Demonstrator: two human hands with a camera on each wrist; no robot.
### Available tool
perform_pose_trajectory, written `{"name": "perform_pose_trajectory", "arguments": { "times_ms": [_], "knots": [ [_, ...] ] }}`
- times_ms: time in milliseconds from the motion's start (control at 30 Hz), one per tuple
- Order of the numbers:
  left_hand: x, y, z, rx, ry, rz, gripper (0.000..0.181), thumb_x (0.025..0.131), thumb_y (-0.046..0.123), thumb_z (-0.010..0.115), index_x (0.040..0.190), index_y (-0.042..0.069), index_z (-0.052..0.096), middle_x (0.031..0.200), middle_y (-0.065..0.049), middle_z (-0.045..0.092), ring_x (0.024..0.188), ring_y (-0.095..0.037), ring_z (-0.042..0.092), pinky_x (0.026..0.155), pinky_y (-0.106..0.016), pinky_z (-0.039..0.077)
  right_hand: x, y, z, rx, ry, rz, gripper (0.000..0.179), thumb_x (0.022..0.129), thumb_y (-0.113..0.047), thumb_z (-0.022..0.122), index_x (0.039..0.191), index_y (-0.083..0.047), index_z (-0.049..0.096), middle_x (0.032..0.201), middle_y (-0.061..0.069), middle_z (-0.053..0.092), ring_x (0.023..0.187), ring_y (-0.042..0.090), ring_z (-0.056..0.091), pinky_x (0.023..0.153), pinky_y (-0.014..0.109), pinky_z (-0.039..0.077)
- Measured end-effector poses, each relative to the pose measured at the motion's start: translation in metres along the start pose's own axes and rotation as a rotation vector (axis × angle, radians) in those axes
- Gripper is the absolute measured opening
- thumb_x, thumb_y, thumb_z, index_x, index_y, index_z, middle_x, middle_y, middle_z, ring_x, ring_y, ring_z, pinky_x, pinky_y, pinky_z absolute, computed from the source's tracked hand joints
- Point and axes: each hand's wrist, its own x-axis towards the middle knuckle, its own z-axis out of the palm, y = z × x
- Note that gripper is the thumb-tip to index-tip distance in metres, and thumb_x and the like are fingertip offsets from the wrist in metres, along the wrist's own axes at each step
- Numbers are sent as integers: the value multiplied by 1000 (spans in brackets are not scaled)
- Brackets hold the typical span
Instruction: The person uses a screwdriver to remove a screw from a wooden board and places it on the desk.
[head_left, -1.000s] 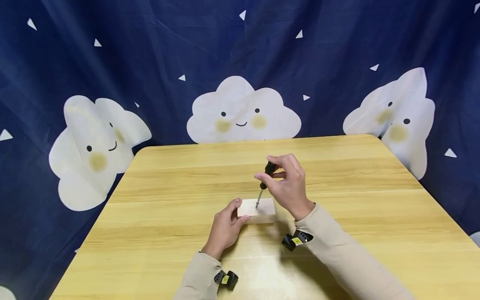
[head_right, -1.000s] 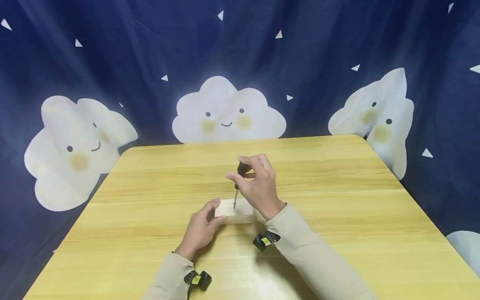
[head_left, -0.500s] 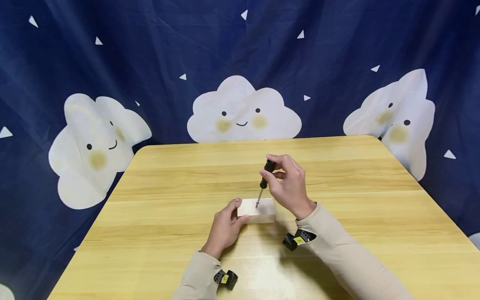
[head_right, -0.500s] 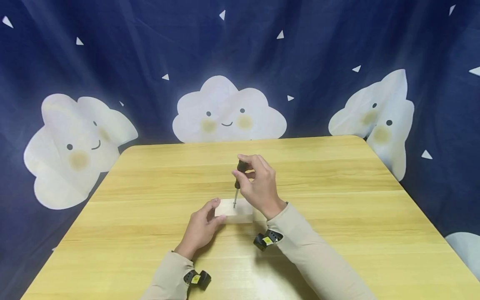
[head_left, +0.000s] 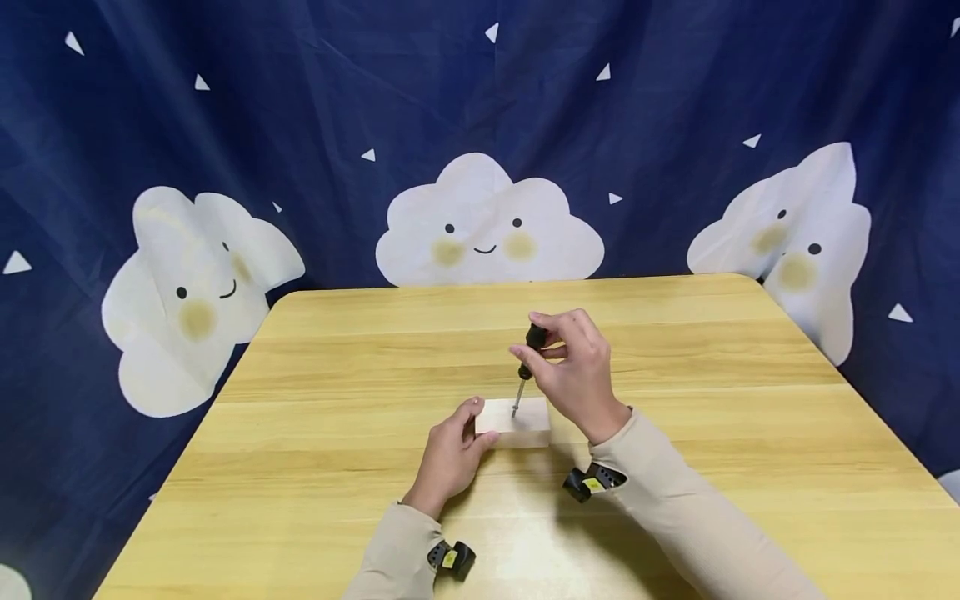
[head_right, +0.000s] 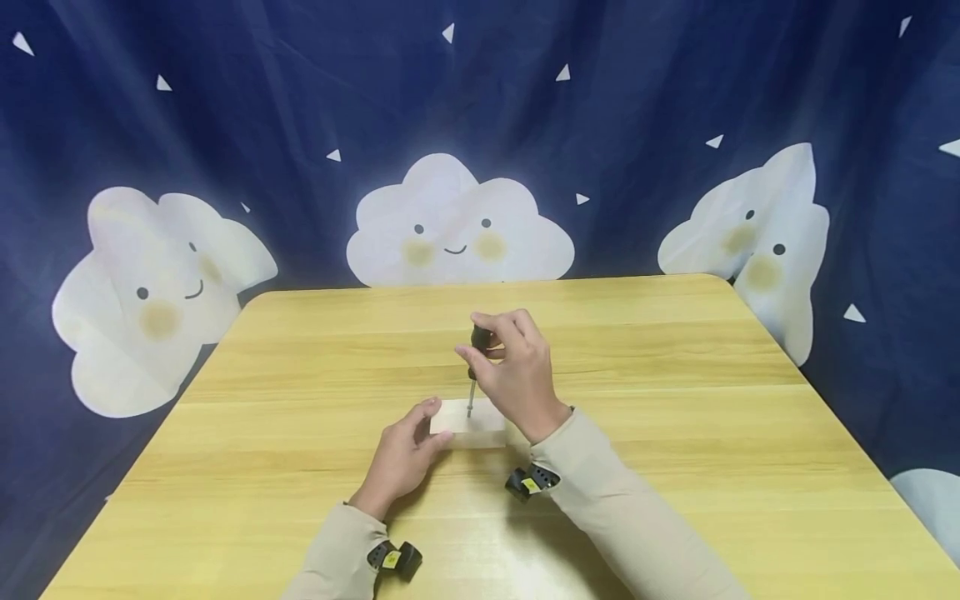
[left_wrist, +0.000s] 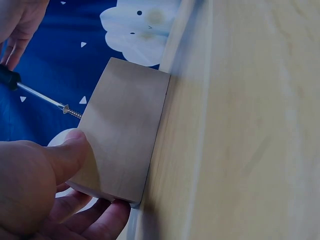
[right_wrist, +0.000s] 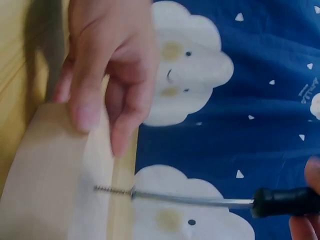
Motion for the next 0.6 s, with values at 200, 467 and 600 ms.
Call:
{"name": "perform_pose_trajectory", "arguments": {
  "times_ms": [200,467,600],
  "knots": [
    [-1,2,0,-19,-6,-21,49,89,11,69,133,-3,53,141,-20,49,125,-33,50,95,-30,48,1,-4,-1,15,-34,36,39,71,8,83,105,5,66,86,15,58,68,22,65,55,22,57],
    [0,0,0,-11,-3,-13,49,90,13,69,134,-4,53,141,-22,48,124,-34,51,94,-32,49,1,-3,-4,43,-65,51,40,72,9,81,109,5,66,88,16,61,74,24,65,61,24,59],
    [1,0,1,8,3,-2,50,90,14,69,134,-3,53,140,-22,49,124,-33,52,95,-33,49,0,2,-4,50,-41,48,48,65,4,88,107,7,65,92,17,61,77,27,65,63,27,60]
  ]
}}
